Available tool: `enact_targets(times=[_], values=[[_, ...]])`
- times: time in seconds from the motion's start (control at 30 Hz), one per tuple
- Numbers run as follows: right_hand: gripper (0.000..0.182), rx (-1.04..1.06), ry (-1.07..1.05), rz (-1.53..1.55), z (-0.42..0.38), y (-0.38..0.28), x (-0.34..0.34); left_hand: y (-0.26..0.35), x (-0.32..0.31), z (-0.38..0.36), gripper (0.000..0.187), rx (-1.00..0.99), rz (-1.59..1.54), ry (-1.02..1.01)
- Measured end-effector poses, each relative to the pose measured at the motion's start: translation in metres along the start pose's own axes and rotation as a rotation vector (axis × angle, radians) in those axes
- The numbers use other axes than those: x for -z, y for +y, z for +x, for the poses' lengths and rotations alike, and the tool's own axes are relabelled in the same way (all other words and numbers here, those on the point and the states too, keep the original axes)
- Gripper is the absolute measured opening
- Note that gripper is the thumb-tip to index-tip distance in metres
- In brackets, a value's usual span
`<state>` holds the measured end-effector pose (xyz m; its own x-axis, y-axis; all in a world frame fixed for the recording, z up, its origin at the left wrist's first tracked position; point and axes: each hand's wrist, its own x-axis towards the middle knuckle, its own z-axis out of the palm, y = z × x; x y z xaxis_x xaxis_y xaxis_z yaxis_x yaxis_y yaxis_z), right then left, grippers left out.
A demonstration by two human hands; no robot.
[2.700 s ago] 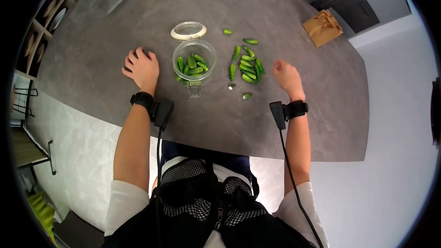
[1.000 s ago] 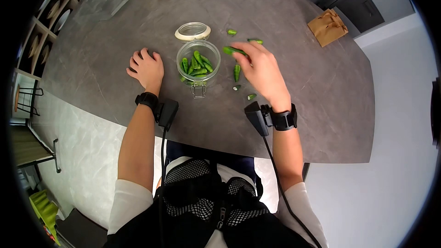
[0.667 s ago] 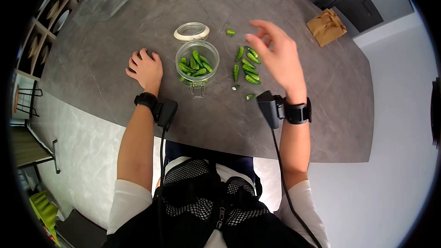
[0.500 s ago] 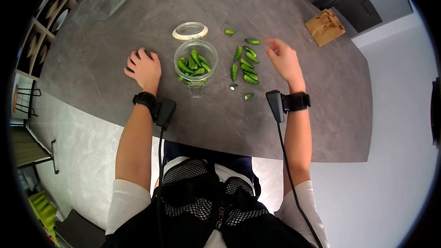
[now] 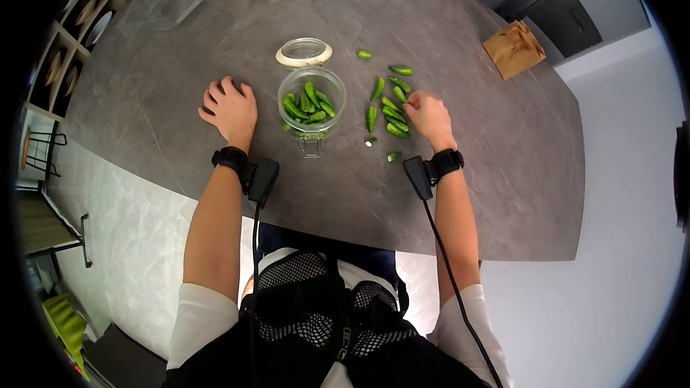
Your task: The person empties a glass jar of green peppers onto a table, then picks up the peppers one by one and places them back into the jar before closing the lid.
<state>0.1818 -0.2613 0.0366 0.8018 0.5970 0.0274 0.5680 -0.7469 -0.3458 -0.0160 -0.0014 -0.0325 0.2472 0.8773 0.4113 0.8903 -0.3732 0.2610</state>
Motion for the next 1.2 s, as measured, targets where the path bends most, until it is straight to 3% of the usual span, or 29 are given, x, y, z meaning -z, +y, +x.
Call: enact_targets(times=[0.2, 0.3, 0.43, 0.53, 0.6, 0.7, 0.8, 0.93, 1.03, 1.1, 1.2], values=[[0.013, 0.396, 0.073, 0.366, -0.011, -0.075, 0.047, -0.003, -0.003, -0.001, 0.032, -0.018, -0.006, 0.032], [0.017, 0.518, 0.004, 0.51, -0.013, -0.102, 0.046, -0.002, -0.003, 0.0, 0.032, -0.018, -0.002, 0.036], [0.028, 0.477, -0.065, 0.416, -0.013, -0.102, 0.049, -0.002, -0.003, 0.0, 0.032, -0.008, -0.008, 0.029], [0.026, 0.19, 0.061, 0.381, 0.012, -0.064, 0.047, -0.001, -0.001, 0.0, 0.033, -0.008, -0.008, 0.023], [0.024, 0.155, 0.198, 0.218, 0.037, -0.013, 0.026, -0.002, -0.002, -0.001, 0.033, -0.014, -0.001, 0.03], [0.022, 0.02, 0.102, 0.155, 0.046, 0.015, 0.011, 0.0, -0.001, -0.001, 0.033, -0.007, 0.006, 0.026], [0.023, 0.184, 0.047, 0.17, 0.044, 0.021, -0.005, 0.0, 0.0, 0.0, 0.033, -0.004, 0.015, 0.021], [0.023, 0.185, -0.016, 0.076, 0.035, 0.016, -0.012, 0.0, 0.0, 0.0, 0.033, -0.004, 0.018, 0.026], [0.022, 0.144, 0.077, 0.229, 0.025, -0.013, 0.007, 0.002, 0.002, 0.0, 0.033, 0.007, 0.018, 0.017], [0.021, 0.33, 0.103, 0.468, 0.012, -0.053, 0.037, 0.002, 0.001, 0.0, 0.032, 0.0, 0.026, 0.029], [0.021, 0.631, 0.013, 0.45, 0.0, -0.099, 0.059, 0.0, 0.001, -0.002, 0.033, -0.01, 0.021, 0.038]])
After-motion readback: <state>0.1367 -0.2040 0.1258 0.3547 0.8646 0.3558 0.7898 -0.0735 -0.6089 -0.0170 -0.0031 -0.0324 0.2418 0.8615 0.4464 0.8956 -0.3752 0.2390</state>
